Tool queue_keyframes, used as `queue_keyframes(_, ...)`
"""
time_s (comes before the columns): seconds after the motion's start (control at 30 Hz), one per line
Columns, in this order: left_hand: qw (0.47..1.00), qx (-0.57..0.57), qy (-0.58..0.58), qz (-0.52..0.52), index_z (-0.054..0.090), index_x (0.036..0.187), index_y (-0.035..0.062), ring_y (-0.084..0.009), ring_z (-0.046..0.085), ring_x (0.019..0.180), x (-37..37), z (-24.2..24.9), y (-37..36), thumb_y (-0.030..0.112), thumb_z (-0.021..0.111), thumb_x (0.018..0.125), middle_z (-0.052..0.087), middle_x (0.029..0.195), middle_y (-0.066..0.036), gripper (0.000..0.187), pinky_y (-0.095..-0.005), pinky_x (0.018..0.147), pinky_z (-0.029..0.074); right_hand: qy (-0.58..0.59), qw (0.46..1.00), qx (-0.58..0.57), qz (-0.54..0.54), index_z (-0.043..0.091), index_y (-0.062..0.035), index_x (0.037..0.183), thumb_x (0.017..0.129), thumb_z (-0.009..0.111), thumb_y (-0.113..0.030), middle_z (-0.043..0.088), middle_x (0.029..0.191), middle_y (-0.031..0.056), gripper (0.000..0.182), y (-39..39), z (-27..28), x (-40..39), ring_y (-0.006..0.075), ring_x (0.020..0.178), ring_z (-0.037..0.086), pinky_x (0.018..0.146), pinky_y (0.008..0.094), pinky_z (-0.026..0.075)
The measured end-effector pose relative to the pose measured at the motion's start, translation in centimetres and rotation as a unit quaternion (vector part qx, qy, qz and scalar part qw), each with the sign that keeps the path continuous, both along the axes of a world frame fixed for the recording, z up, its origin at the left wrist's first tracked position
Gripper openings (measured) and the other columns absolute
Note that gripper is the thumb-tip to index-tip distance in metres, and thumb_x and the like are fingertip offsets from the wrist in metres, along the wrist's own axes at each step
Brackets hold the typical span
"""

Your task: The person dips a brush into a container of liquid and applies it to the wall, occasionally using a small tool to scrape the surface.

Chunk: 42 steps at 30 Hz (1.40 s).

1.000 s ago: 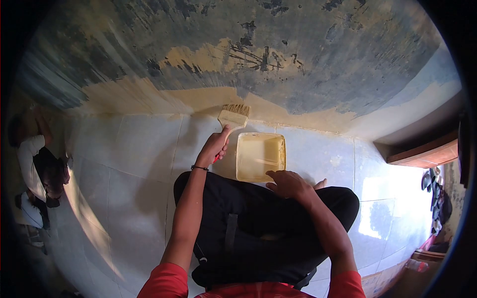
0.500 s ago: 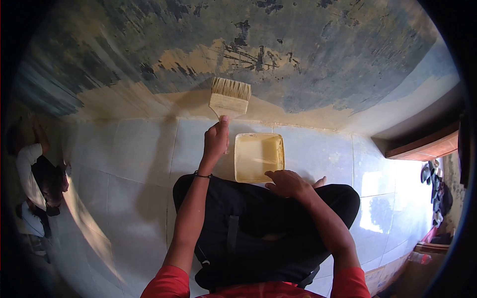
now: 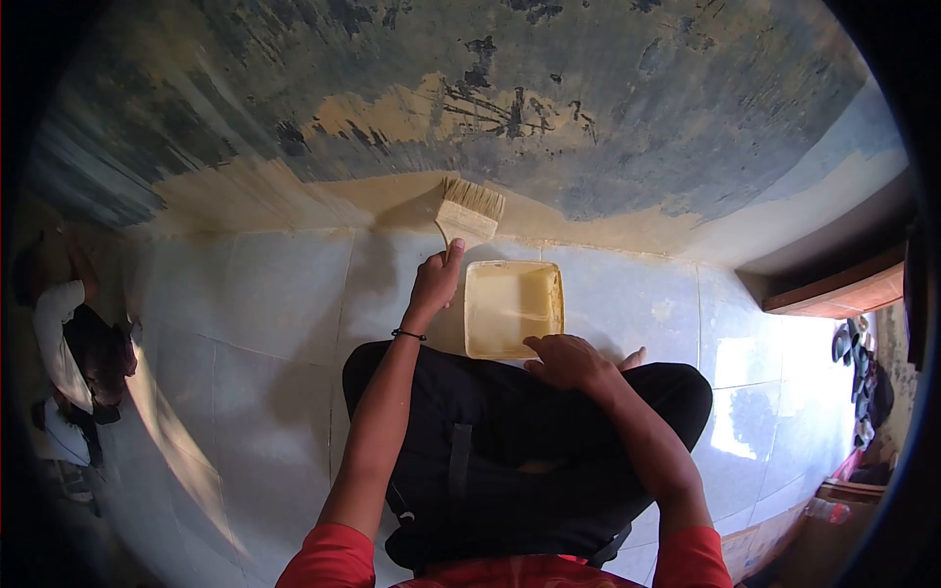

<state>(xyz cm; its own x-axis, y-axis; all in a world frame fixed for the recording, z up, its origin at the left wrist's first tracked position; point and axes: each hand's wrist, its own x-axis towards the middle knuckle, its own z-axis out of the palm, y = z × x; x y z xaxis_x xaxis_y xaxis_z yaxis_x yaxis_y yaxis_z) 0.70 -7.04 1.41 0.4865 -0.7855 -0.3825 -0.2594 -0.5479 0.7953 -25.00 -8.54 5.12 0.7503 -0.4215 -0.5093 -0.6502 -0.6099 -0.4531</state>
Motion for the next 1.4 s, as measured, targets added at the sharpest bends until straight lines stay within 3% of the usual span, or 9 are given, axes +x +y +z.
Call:
queue_keyframes(0.17,0.999,0.018,-0.026,-0.012,0.058,0.071,-0.0025,-0.0261,0.061,0.046,0.1,-0.6,0.2,0.063,0.033,0.092,0.058,0.055,-0.013,0.073,-0.0361,0.045,0.048,-0.025,1.0,-0.016,-0.005,0.056,-0.0042,0.12,0.088,0.056,-0.031,0.066,0.096,0.0224,0.042,0.0,0.4,0.1,0.038,0.095,0.063,0.085,0.0468,0.049)
queue_keyframes(0.23,0.997,0.053,-0.037,-0.031,0.061,0.075,-0.0044,-0.0275,0.061,0.047,0.3,-0.9,0.3,0.063,0.033,0.092,0.06,0.057,-0.016,0.075,-0.0377,0.048,0.05,0.037,0.999,0.02,0.001,0.05,-0.0053,0.13,0.092,0.051,-0.033,0.064,0.108,0.0224,0.047,-0.1,1.3,0.4,0.0375,0.105,0.059,0.092,0.0458,0.045)
queue_keyframes(0.37,0.994,0.089,-0.05,-0.047,0.062,0.076,-0.0048,-0.0283,0.061,0.047,0.7,-1.7,0.4,0.063,0.032,0.092,0.061,0.059,-0.016,0.076,-0.0392,0.051,0.051,0.026,1.0,0.018,0.0,0.05,-0.0053,0.13,0.092,0.052,-0.033,0.064,0.107,0.0223,0.047,-0.1,0.7,0.2,0.0379,0.104,0.06,0.092,0.0459,0.046)
queue_keyframes(0.47,0.988,0.125,-0.079,-0.049,0.065,0.083,-0.0056,-0.0289,0.062,0.048,0.7,-1.7,0.3,0.063,0.033,0.091,0.064,0.063,-0.018,0.076,-0.0399,0.054,0.052,-0.026,1.0,-0.011,-0.009,0.056,-0.0042,0.12,0.088,0.056,-0.032,0.066,0.097,0.0225,0.042,0.1,0.1,-0.1,0.0379,0.097,0.063,0.086,0.0468,0.049)
queue_keyframes(0.63,0.971,0.147,-0.181,-0.042,0.068,0.099,-0.0025,-0.0376,0.066,0.091,0.9,-3.2,0.3,0.059,0.036,0.091,0.067,0.095,-0.025,0.07,-0.0451,0.081,0.051,-0.018,1.0,-0.007,-0.005,0.056,-0.0037,0.119,0.088,0.056,-0.032,0.066,0.097,0.0232,0.042,0.0,0.1,-0.1,0.0383,0.096,0.063,0.085,0.0473,0.049)
queue_keyframes(0.77,0.966,0.171,-0.188,-0.042,0.068,0.1,-0.0006,-0.0408,0.058,0.107,0.8,-2.9,0.4,0.058,0.037,0.09,0.064,0.105,-0.026,0.067,-0.0474,0.091,0.046,-0.021,1.0,-0.013,-0.007,0.056,-0.0036,0.119,0.088,0.056,-0.032,0.066,0.097,0.0233,0.043,0.0,-0.4,-0.3,0.0383,0.095,0.063,0.085,0.0474,0.049)
queue_keyframes(0.97,0.977,0.186,-0.086,-0.06,0.066,0.082,-0.0045,-0.0284,0.066,0.06,1.3,-2.6,0.7,0.06,0.037,0.091,0.066,0.072,-0.018,0.071,-0.0388,0.056,0.053,-0.025,1.0,-0.011,-0.007,0.055,-0.0039,0.121,0.088,0.055,-0.032,0.066,0.098,0.023,0.043,0.1,-0.1,-0.2,0.0382,0.096,0.063,0.086,0.0471,0.049)
queue_keyframes(1.03,0.987,0.155,-0.037,-0.031,0.059,0.07,-0.0031,-0.0183,0.054,0.041,1.5,-3.4,0.8,0.06,0.04,0.091,0.057,0.056,-0.01,0.069,-0.0324,0.039,0.045,-0.012,1.0,-0.004,-0.01,0.055,-0.0041,0.122,0.088,0.055,-0.032,0.066,0.099,0.0229,0.043,0.0,0.4,-0.1,0.038,0.098,0.063,0.086,0.0467,0.049)
queue_keyframes(1.4,0.982,0.108,0.137,0.074,0.05,0.064,0.0029,-0.014,0.045,0.038,3.6,-5.1,2.0,0.058,0.046,0.092,0.048,0.053,-0.003,0.062,-0.03,0.035,0.039,0.024,0.999,0.023,-0.01,0.05,-0.0058,0.13,0.091,0.053,-0.032,0.064,0.109,0.0217,0.047,-0.1,1.4,0.2,0.0369,0.106,0.059,0.094,0.0448,0.044)
